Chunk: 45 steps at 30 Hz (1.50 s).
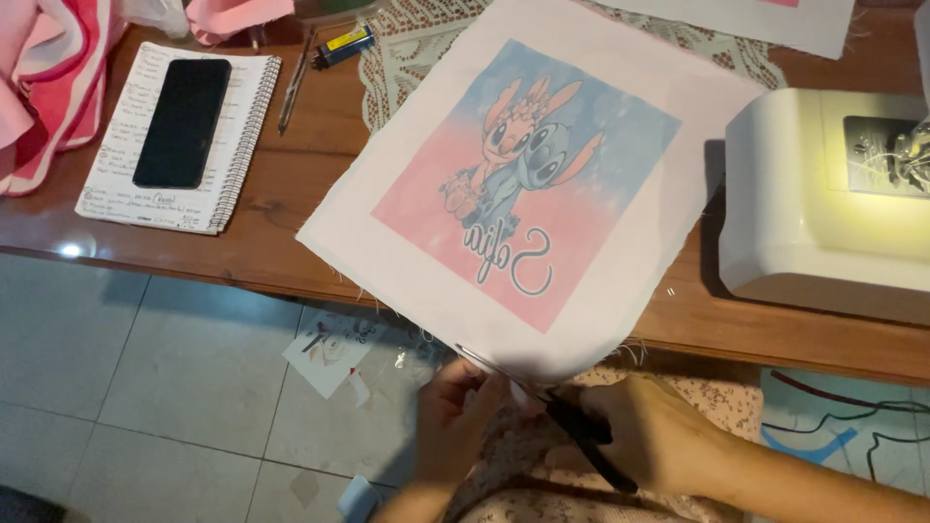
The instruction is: Cutting out a printed design from a piece of fabric using scissors
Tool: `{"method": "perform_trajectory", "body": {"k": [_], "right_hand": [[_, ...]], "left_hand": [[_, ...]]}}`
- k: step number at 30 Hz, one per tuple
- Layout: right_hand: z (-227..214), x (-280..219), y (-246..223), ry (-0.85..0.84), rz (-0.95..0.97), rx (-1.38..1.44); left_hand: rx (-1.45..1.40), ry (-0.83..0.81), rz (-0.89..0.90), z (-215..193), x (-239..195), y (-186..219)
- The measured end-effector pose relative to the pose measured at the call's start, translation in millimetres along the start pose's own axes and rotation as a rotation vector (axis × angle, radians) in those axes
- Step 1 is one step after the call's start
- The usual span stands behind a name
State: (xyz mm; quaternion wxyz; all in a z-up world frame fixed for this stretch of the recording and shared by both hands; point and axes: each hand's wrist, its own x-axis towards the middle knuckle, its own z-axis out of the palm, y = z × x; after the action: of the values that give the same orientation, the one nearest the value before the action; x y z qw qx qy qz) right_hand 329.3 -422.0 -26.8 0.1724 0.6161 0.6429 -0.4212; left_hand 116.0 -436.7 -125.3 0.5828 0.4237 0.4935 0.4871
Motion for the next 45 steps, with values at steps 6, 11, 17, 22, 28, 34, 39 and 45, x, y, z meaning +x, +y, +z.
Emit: {"method": "perform_trajectory", "body": {"k": [6, 11, 17, 22, 28, 34, 39, 45], "right_hand": [[17.4, 12.3, 22.1, 0.131, -0.095, 0.036], [-9.1, 0.4, -6.3, 0.012, -0.063, 0.014], [-19.3, -3.4, -25.2, -0.029, 0.032, -0.053], [8.9, 14.0, 4.9, 0.063, -0.055, -0.076], [0.2, 8.8, -8.1, 0.046, -0.044, -0.064], [-16.2, 2.6, -27.7, 0.016, -0.115, -0.079], [-0.6, 12.9, -10.8, 0.043, -0.079, -0.137], [4.0, 13.7, -7.9, 0.085, -0.093, -0.086]], "left_hand": [[-0.012, 0.04, -0.028, 0.0, 0.9, -3.9], [0.031, 0.025, -0.067, -5.5, -4.4, -23.1], [-0.038, 0.069, -0.216, 0.7, -7.4, -8.6], [0.075, 0.024, -0.048, 0.8, -4.7, 7.3], [0.325, 0.011, 0.03, -5.6, -5.3, -10.1], [0.356, -0.001, 0.013, -4.9, -10.6, -16.3], [0.352, -0.01, -0.075, -5.0, -12.2, -15.4], [0.442, -0.03, 0.078, -6.3, -9.2, -5.1]]}}
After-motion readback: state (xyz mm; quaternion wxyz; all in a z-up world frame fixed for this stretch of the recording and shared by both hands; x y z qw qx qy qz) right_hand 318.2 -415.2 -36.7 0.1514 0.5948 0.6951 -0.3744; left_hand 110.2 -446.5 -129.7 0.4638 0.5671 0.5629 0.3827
